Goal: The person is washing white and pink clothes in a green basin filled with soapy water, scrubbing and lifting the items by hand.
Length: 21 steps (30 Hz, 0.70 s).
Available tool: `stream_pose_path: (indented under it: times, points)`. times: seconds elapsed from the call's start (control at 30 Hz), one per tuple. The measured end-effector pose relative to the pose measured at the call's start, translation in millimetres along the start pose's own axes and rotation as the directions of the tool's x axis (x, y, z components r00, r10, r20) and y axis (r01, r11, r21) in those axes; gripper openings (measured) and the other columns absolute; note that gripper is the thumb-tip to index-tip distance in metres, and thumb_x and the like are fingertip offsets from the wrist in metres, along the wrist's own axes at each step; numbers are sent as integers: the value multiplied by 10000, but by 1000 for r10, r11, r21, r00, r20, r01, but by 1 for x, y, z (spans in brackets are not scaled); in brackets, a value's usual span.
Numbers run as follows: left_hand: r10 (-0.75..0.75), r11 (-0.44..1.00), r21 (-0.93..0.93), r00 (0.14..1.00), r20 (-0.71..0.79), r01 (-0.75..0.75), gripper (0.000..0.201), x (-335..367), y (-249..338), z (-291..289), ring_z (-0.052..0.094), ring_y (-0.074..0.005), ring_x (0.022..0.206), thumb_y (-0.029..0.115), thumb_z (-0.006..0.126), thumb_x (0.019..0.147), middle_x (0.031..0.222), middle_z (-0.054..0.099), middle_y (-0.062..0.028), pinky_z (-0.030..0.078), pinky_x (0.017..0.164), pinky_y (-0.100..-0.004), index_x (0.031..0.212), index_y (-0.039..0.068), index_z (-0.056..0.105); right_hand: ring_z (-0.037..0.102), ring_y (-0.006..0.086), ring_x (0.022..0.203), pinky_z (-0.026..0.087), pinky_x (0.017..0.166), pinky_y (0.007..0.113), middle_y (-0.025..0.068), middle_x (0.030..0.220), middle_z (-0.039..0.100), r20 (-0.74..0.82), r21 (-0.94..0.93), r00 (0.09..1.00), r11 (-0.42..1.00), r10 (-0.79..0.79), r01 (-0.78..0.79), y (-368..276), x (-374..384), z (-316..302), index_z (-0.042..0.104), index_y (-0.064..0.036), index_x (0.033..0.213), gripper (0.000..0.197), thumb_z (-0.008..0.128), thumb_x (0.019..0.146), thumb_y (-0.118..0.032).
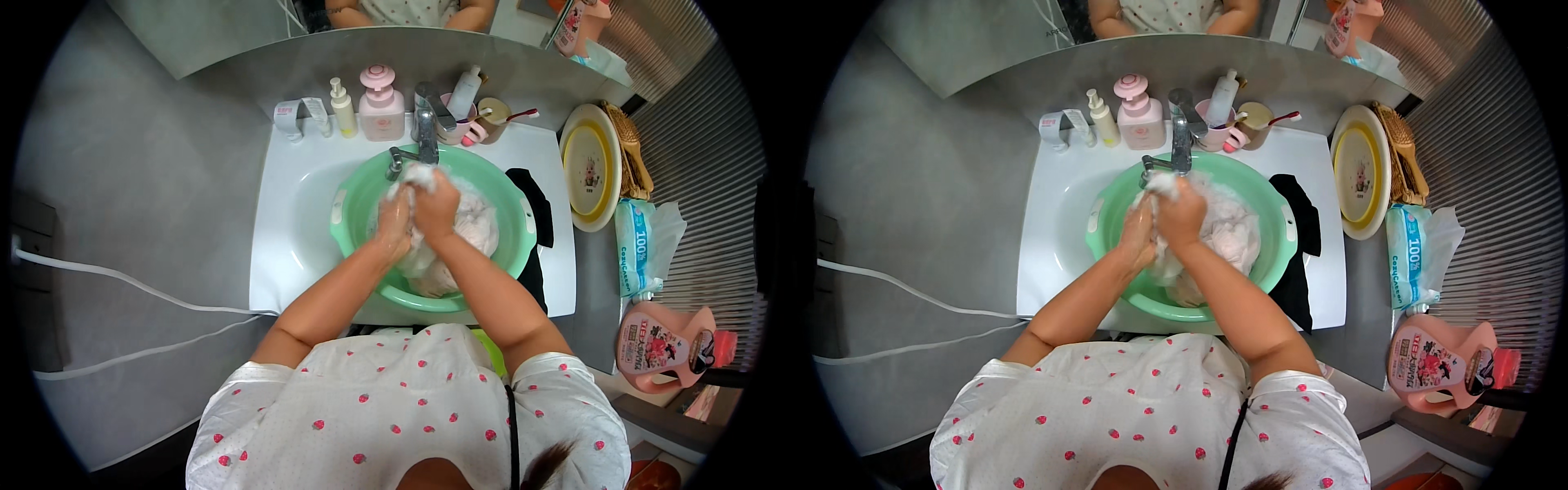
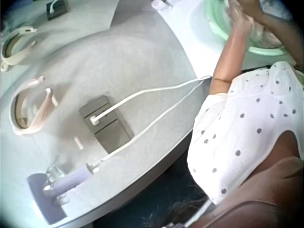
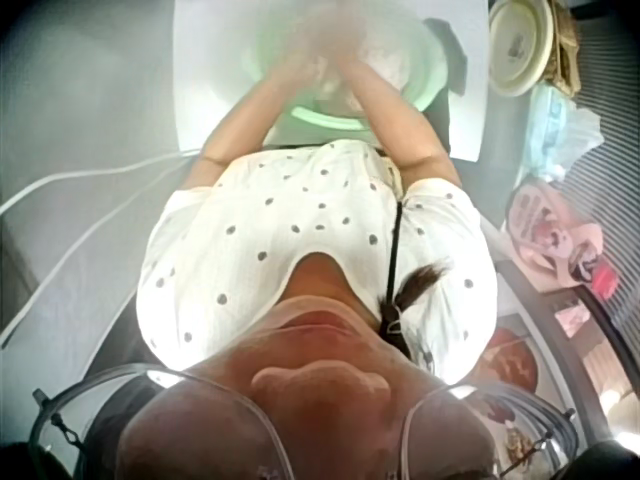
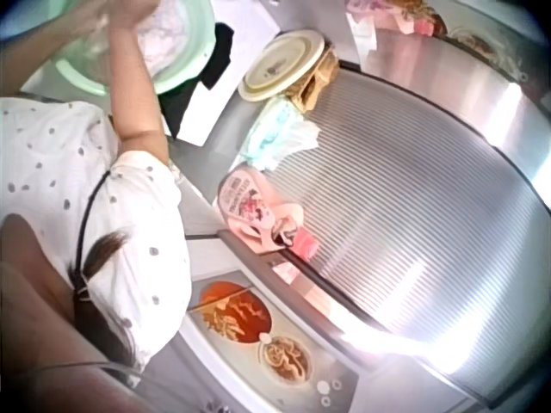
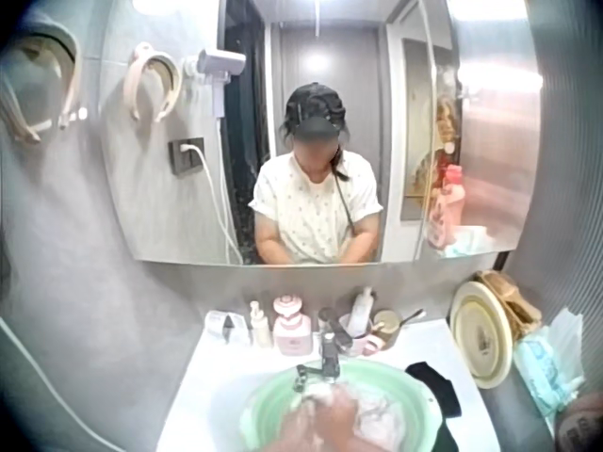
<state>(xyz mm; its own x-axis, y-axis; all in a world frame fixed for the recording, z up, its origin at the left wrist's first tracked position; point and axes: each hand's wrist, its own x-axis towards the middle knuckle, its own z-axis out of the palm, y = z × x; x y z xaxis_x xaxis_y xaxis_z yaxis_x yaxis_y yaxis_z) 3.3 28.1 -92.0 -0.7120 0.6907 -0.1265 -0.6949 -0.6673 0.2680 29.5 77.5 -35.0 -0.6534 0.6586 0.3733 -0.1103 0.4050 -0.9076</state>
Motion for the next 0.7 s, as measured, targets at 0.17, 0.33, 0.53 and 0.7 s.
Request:
stream_pose_path:
  times: [0.17, 0.33, 0.53, 0.7]
  points:
    - [96, 766, 632, 951, -295, 119, 271, -21, 38, 7, 505, -132, 820, 256, 368, 834, 879, 512, -60, 428, 685, -268, 969, 57, 491, 533, 259, 546, 407, 521, 311, 125, 590, 541, -4, 6, 996, 996, 95, -94, -28, -39, 11, 538, -39, 722, 91, 538, 636, -70]
    - [104, 791, 605, 953, -286, 95, 267, -23, 42, 14, 511, -119, 785, 243, 386, 828, 874, 508, -61, 438, 643, -271, 972, 32, 460, 533, 204, 552, 419, 568, 280, 114, 653, 567, 273, 183, 957, 971, 98, -152, -8, -23, 11, 562, -40, 783, 151, 510, 647, -79]
    - [68, -447, 861, 968, -240, 244, 588, 1, 66, 8, 425, -263, 1012, 280, 538, 733, 1089, 406, -188, 357, 828, -319, 1145, -41, 266, 542, 232, 688, 412, 614, 330, 112, 752, 574, 367, -305, 817, 888, 444, -345, 107, 27, -16, 534, -4, 860, 223, 514, 724, -181]
    - [21, -813, 493, 862, -506, 310, 557, 38, 55, -42, 317, -329, 1109, 246, 499, 735, 1226, 264, -217, 356, 839, -407, 1189, 44, 249, 492, 317, 841, 389, 732, 395, 153, 943, 478, 703, -595, 669, 713, 239, 370, 115, 4, 3, 480, -25, 910, 234, 463, 737, -182]
